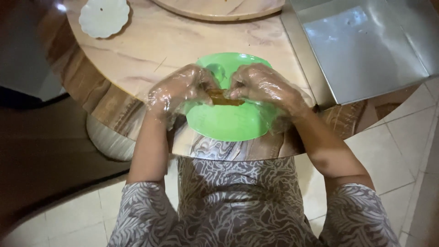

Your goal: The person is using their hands to roll and shape a piece of brown dough into a long, thin rope on a green plastic mat.

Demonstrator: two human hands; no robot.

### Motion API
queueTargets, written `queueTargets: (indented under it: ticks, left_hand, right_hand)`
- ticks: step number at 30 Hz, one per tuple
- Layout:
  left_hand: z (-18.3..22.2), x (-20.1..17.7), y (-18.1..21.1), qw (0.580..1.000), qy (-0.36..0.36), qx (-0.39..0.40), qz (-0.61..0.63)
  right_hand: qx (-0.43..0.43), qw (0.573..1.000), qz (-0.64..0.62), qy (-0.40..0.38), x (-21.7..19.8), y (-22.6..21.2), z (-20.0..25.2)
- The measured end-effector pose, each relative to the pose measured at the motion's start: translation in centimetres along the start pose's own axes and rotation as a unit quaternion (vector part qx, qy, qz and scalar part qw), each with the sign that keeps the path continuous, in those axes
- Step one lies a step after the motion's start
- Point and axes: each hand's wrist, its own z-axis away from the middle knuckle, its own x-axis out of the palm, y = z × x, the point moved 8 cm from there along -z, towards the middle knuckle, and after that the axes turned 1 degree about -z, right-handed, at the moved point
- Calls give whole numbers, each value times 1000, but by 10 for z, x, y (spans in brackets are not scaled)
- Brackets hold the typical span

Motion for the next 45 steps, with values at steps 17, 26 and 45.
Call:
queueTargets:
  ticks: [17,26,45]
  left_hand:
    - [-11,3,-1,998,-23,54,5]
    - [-21,8,-18,1000,9,-16,-6]
    - [-16,-6,-20,1000,25,13,-7]
  right_hand:
    - [-36,995,88,29,86,21,-24]
    - [-22,982,190,15,70,-13,-45]
    - [-44,995,67,-58,8,-1,2]
